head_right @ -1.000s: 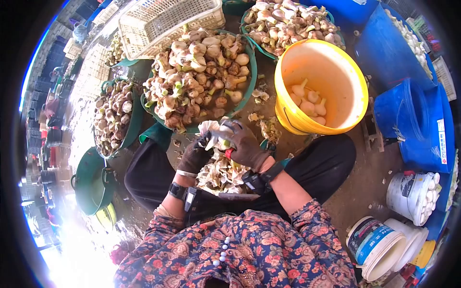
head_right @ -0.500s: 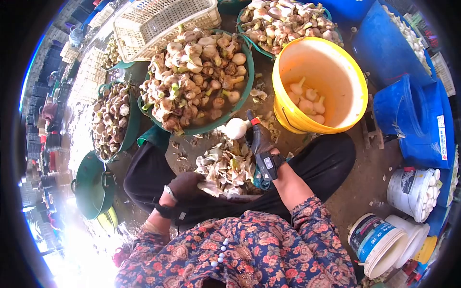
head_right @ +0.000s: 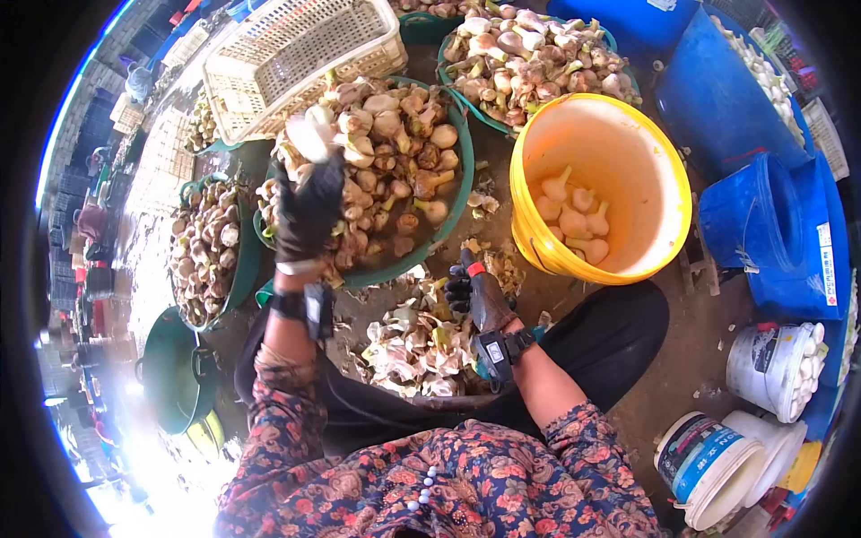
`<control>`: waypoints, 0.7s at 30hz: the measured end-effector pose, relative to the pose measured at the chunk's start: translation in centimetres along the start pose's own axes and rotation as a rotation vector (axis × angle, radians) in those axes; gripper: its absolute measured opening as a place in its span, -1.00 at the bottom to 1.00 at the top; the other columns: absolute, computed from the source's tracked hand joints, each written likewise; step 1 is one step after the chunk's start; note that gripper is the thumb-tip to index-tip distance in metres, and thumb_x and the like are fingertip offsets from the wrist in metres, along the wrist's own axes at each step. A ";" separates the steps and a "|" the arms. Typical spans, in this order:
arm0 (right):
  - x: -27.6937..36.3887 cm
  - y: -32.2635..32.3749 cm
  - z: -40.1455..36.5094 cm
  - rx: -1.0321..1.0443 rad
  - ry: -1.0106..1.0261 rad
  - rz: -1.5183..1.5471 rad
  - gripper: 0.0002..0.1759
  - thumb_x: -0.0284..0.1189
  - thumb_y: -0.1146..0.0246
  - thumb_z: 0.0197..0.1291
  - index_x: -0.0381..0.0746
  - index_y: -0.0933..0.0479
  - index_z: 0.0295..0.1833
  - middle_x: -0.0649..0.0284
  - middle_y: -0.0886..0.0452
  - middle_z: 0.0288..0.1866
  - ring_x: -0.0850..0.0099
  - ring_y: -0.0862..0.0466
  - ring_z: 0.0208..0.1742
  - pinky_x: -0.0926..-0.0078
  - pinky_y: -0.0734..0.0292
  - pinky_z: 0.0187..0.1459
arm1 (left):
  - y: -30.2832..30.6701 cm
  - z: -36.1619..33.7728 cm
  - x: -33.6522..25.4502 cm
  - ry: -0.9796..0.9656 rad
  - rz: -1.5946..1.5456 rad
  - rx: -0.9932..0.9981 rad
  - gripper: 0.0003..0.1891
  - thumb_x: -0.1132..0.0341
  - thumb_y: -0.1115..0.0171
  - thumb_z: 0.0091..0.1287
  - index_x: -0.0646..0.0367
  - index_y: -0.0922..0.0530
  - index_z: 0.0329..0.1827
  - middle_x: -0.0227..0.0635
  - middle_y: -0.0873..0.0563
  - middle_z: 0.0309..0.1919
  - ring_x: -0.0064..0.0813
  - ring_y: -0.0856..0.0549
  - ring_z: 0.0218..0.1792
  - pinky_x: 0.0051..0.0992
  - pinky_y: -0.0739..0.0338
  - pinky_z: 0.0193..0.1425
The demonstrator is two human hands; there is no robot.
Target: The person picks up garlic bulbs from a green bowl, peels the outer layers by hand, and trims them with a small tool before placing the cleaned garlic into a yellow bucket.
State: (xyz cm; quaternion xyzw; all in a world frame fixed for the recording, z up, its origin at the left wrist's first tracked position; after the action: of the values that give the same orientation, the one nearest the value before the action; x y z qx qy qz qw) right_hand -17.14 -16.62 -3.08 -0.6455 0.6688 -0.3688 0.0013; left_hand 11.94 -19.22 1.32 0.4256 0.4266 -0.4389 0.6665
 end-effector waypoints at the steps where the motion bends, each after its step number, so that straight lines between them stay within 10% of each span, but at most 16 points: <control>1: -0.1 0.0 0.1 -0.008 0.003 0.002 -0.38 0.22 -0.18 0.06 -0.16 -0.46 -0.14 0.31 -0.57 -0.45 0.48 -0.57 -0.51 0.55 -0.43 -0.48 | -0.4 2.8 -3.2 0.077 -0.109 0.007 -0.52 0.09 0.07 0.43 0.36 -0.31 0.18 -0.15 -0.58 -0.03 -0.29 -0.59 0.01 -0.34 -0.39 0.23; 3: -0.1 -0.4 0.5 -0.010 0.051 -0.027 -0.41 0.19 -0.18 0.08 -0.16 -0.47 -0.17 0.32 -0.57 -0.46 0.49 -0.57 -0.51 0.55 -0.44 -0.47 | -1.9 6.6 -8.3 0.223 -0.319 0.015 -0.52 0.10 -0.07 0.38 0.22 -0.32 0.23 -0.11 -0.55 0.07 -0.21 -0.62 -0.05 -0.31 -0.51 0.08; 8: -0.7 0.4 1.9 -0.021 0.033 -0.100 -0.41 0.12 -0.18 0.13 -0.21 -0.49 -0.08 0.31 -0.58 -0.41 0.48 -0.59 -0.45 0.55 -0.46 -0.42 | -10.1 6.8 4.3 0.276 1.011 0.317 -0.36 0.00 -0.35 0.02 0.18 -0.46 0.13 0.02 -0.64 -0.12 -0.04 -0.64 -0.10 -0.23 -0.52 0.01; 15: 0.2 0.8 2.8 -0.196 0.160 -0.122 -0.47 0.08 -0.19 0.16 -0.22 -0.62 -0.32 0.38 -0.54 -0.60 0.52 -0.49 -0.64 0.57 -0.36 -0.57 | -10.5 4.0 2.1 0.415 0.749 0.405 -0.32 -0.07 -0.38 -0.08 0.18 -0.51 0.06 -0.05 -0.68 -0.23 -0.12 -0.67 -0.13 -0.27 -0.52 -0.04; 21: 0.0 -0.6 1.4 -0.419 0.747 -0.882 -0.54 -0.06 -0.21 0.20 -0.29 -0.60 -0.44 0.22 -0.52 -0.68 0.50 -0.48 -0.61 0.43 -0.33 -0.53 | -9.8 -6.5 -4.7 0.117 0.586 0.352 -0.35 -0.04 -0.54 -0.23 0.18 -0.61 -0.09 -0.11 -0.65 -0.29 -0.14 -0.65 -0.24 -0.31 -0.54 -0.16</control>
State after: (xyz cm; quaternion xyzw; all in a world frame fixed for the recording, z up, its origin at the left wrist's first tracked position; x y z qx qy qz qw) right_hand -15.93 -17.29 -3.82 -0.6750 0.3522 -0.3965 -0.5129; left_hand 0.21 -14.52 2.12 0.6628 0.2417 -0.2705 0.6551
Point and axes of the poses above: each hand's wrist, its own z-axis towards the middle knuckle, its own y-axis out of the back of the hand, x = y × z, the point moved 1 cm from there along z, towards the middle knuckle
